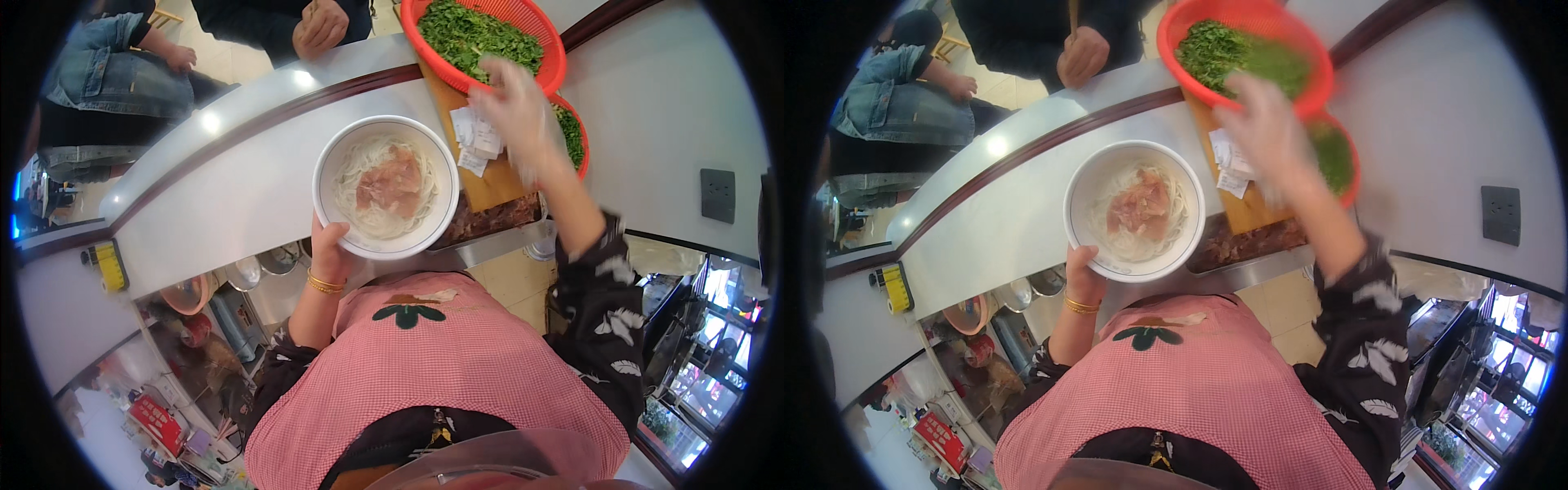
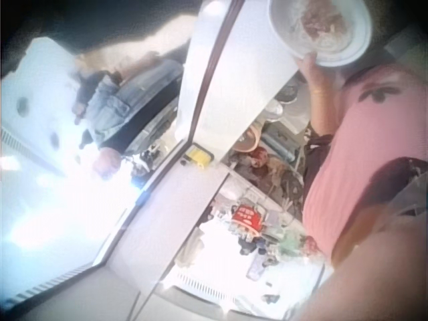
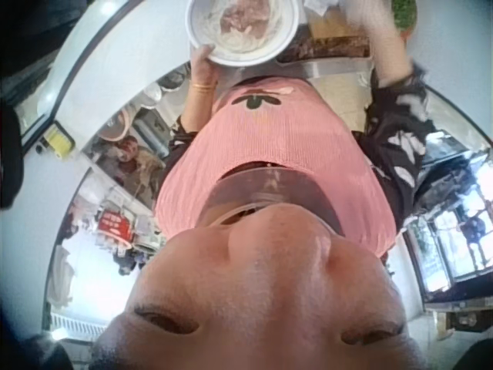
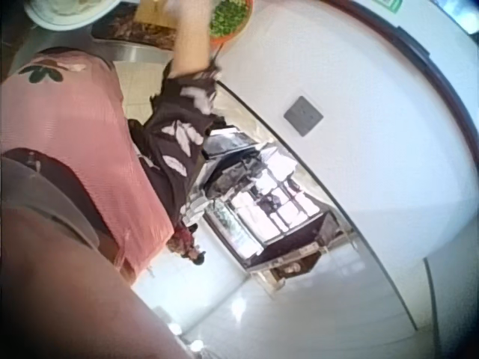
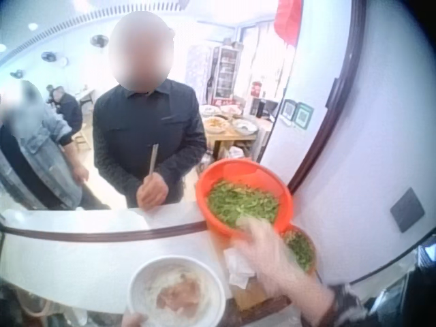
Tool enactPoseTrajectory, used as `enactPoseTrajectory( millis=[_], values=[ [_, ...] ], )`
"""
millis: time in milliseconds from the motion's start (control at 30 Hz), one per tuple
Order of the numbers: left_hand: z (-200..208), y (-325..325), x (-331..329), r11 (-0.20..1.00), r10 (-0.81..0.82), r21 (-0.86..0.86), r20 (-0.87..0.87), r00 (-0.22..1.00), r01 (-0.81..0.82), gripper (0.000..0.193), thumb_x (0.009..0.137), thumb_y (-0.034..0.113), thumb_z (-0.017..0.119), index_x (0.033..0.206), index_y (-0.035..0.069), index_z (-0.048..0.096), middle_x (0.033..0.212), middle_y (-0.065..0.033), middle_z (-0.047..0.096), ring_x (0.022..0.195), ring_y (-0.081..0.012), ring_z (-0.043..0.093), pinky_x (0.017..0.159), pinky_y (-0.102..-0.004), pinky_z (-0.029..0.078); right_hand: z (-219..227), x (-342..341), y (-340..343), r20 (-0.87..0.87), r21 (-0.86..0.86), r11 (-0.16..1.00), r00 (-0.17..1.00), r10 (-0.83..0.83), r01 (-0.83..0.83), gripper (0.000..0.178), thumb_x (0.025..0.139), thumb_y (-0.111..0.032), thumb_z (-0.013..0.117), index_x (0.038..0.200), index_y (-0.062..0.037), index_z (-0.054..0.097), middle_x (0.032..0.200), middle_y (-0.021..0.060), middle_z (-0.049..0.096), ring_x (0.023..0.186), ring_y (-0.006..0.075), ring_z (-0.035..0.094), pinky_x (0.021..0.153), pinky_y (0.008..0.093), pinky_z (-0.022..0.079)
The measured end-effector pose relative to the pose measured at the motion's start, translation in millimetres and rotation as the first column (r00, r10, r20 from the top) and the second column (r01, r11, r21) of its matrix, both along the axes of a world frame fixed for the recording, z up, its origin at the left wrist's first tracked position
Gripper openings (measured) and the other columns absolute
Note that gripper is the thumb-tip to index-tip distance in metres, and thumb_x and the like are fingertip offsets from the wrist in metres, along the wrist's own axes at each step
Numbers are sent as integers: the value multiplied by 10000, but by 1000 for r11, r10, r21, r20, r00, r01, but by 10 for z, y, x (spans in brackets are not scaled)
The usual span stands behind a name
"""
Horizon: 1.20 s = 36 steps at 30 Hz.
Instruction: The person assembles multiple bowls of noodle soup by adding sliced meat, chopped greens, and broth from a large pot. They use a ladle to pour broth and hand off each completed bowl to customers at the counter.
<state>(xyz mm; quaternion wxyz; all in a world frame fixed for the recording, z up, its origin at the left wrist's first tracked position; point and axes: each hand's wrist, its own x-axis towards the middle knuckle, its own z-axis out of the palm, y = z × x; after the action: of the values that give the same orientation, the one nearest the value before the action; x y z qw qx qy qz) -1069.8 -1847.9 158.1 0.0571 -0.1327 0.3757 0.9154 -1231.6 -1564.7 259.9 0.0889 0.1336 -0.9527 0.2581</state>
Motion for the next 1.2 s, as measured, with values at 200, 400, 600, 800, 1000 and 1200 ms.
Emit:
enactPoseTrajectory(
  millis=[200,400,600,800,1000,1200],
  values=[
    [30,197,-164,999,-1,-36,27,1000,2,780,700,128,587,1430,-44,371,1341,-184,547,1197,-287,585,1009,-402,507,-633,-1519,188,462,334,936,885,-59,-112,692,799,-304,765,1425,-129,526,1289,188,637,1127,269,633,970,376,500],
    [41,404,-359,999,27,-35,51,998,-25,791,683,146,601,1420,-47,389,1338,-183,552,1197,-279,583,1031,-394,483,-869,-1673,-103,547,145,957,826,136,-253,576,785,-201,716,1341,-124,587,1016,132,724,742,220,695,633,357,579],
    [83,524,-485,996,72,-62,76,995,-67,808,669,137,613,1420,-47,379,1342,-180,546,1221,-279,567,1045,-394,477,-783,-1913,346,458,-214,973,870,181,-90,192,847,-45,611,1026,-69,674,854,5,651,706,100,625,587,256,541],
    [22,600,-640,993,109,-62,73,991,-105,725,690,83,583,1386,-37,419,1294,-165,574,1197,-259,574,1040,-376,465,-299,-1786,501,570,-580,808,761,309,106,174,910,-107,694,1075,-128,643,979,-33,630,841,65,604,622,220,512],
    [59,666,-680,986,140,-100,81,987,-132,654,739,60,554,1376,-35,437,1262,-157,594,1151,-247,598,1003,-363,483,386,-831,131,424,-782,615,642,639,-96,384,859,-5,651,1229,-83,587,1042,21,661,850,129,648,625,226,511],
    [132,568,-293,989,151,-1,72,986,-151,664,740,73,548,1386,-31,429,1271,-170,586,1150,-265,605,990,-399,515,634,-51,-409,390,-53,752,680,621,-657,313,842,-111,665,1148,-46,662,1026,159,701,910,278,677,808,354,529]
  ],
)
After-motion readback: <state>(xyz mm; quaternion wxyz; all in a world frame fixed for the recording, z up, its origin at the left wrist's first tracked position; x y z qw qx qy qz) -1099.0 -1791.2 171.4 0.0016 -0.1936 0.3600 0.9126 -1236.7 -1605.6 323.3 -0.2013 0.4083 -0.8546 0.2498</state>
